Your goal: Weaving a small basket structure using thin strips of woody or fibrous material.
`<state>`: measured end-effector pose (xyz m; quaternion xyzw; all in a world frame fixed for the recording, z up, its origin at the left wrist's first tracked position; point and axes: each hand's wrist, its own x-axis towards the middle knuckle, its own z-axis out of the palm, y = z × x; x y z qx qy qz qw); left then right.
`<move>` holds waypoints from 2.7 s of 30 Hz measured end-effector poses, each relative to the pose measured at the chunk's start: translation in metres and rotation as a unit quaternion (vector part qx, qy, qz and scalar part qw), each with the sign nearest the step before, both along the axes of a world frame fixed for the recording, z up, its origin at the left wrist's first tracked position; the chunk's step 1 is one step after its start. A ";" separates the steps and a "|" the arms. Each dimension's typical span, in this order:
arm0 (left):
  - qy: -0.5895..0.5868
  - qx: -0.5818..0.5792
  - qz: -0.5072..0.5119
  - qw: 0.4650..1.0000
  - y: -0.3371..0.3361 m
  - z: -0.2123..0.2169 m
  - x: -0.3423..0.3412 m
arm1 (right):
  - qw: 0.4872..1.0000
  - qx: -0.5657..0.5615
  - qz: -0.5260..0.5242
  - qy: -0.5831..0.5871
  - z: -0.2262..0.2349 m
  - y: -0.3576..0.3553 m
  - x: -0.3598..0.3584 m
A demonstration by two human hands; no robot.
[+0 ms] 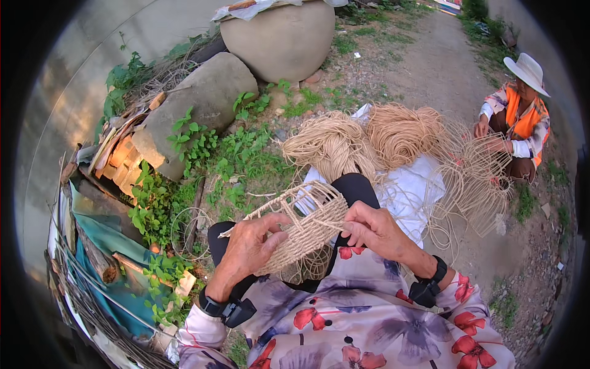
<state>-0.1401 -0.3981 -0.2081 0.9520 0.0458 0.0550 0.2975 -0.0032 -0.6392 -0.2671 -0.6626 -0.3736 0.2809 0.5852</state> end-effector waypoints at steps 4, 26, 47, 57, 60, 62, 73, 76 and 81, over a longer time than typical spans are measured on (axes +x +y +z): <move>-0.033 -0.051 -0.096 0.993 0.017 -0.005 0.010 | 0.999 0.051 -0.006 -0.010 -0.011 0.001 0.005; 0.077 -0.026 -0.114 0.990 0.020 0.014 0.021 | 0.955 0.095 -0.056 -0.277 0.012 0.025 0.005; 0.037 -0.005 -0.110 0.993 0.016 0.004 0.015 | 0.870 0.094 0.027 -0.483 0.019 0.061 -0.006; 0.020 0.007 -0.110 0.994 0.014 0.009 0.013 | 0.856 0.102 0.059 -0.504 0.010 0.078 -0.007; -0.013 -0.016 -0.112 0.994 0.019 0.001 0.013 | 0.869 0.112 0.059 -0.478 0.007 0.084 -0.008; -0.006 -0.025 -0.110 0.994 0.020 0.001 0.012 | 0.876 0.100 0.066 -0.467 0.008 0.086 -0.010; 0.045 -0.162 -0.105 0.980 0.035 -0.010 0.019 | 0.896 0.103 0.029 -0.430 0.015 0.082 -0.010; 0.101 -0.216 -0.114 0.964 0.043 -0.011 0.023 | 0.877 0.142 0.035 -0.457 0.015 0.087 -0.011; 0.114 -0.254 -0.119 0.953 0.044 -0.008 0.024 | 0.828 0.124 0.054 -0.544 0.018 0.097 -0.021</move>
